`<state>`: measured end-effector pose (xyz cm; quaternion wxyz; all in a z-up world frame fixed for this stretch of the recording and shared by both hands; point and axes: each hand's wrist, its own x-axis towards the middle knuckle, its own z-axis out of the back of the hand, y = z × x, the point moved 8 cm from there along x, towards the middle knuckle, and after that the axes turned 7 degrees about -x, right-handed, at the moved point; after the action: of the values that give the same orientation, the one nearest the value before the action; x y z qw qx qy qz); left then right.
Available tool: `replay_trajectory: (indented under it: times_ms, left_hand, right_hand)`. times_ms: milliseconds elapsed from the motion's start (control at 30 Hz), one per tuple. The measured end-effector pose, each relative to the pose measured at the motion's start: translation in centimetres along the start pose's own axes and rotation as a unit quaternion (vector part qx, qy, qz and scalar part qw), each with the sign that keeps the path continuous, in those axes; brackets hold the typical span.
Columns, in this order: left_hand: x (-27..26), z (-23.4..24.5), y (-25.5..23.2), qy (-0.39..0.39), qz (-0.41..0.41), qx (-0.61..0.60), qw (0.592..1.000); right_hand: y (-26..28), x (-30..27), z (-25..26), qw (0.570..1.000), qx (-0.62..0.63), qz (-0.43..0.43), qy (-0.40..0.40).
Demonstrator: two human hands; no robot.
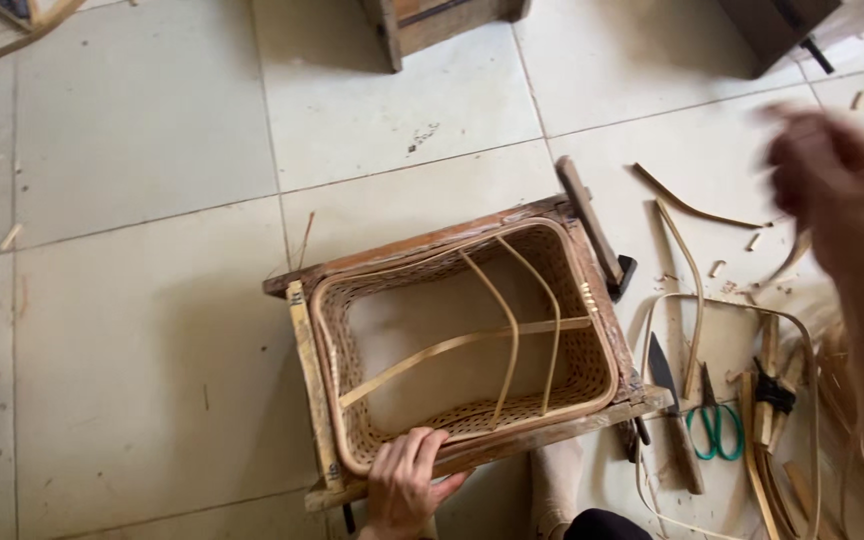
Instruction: The person weaves a thin bamboo strip along the rim of a rectangular basket frame, then inserts several curved bamboo ribs into the basket and secures them with a hammer. The person uses a hammer to tap the ribs into place.
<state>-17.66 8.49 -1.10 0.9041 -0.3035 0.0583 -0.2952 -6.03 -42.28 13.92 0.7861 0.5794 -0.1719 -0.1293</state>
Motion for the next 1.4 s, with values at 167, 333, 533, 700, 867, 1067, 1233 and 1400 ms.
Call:
replay_trajectory:
  times_ms: [167,333,533,700,867,1067,1233,1400]
  left_hand:
    - [-0.2,0.7,-0.3,0.001,-0.016,-0.025,1.0]
    - [-0.1,1.6,-0.9,-0.004,-0.045,-0.019,0.999]
    - [-0.1,1.9,-0.8,-0.005,-0.058,-0.021,0.998]
    - [-0.2,1.9,-0.6,-0.011,-0.06,-0.022,0.998]
    - [0.2,1.4,-0.4,0.007,-0.049,-0.016,0.999]
    - [10.2,4.5,4.7,-0.146,-0.044,-0.047,0.987]
    - [20.7,3.9,10.0,-0.186,-0.065,0.034,0.98]
    - [22.0,2.1,11.2,-0.199,-0.052,0.041,0.978]
  right_hand:
    - [11.6,-6.6,-21.5,0.913,-0.201,0.208,0.286]
    - [6.1,-6.9,-31.3,0.955,-0.191,-0.063,0.219]
    - [-2.1,-8.1,-35.0,0.973,-0.163,-0.063,0.153]
    - [-5.5,-8.7,-36.2,0.98,-0.147,-0.027,0.133]
    - [-8.1,-9.0,-37.1,0.954,-0.223,-0.069,0.19]
    - [-8.2,-9.0,-36.8,0.954,-0.245,-0.024,0.171]
    - [-7.1,-9.1,-36.6,0.956,-0.259,0.037,0.135]
    - [-7.7,-9.4,-36.5,0.947,-0.265,-0.029,0.179]
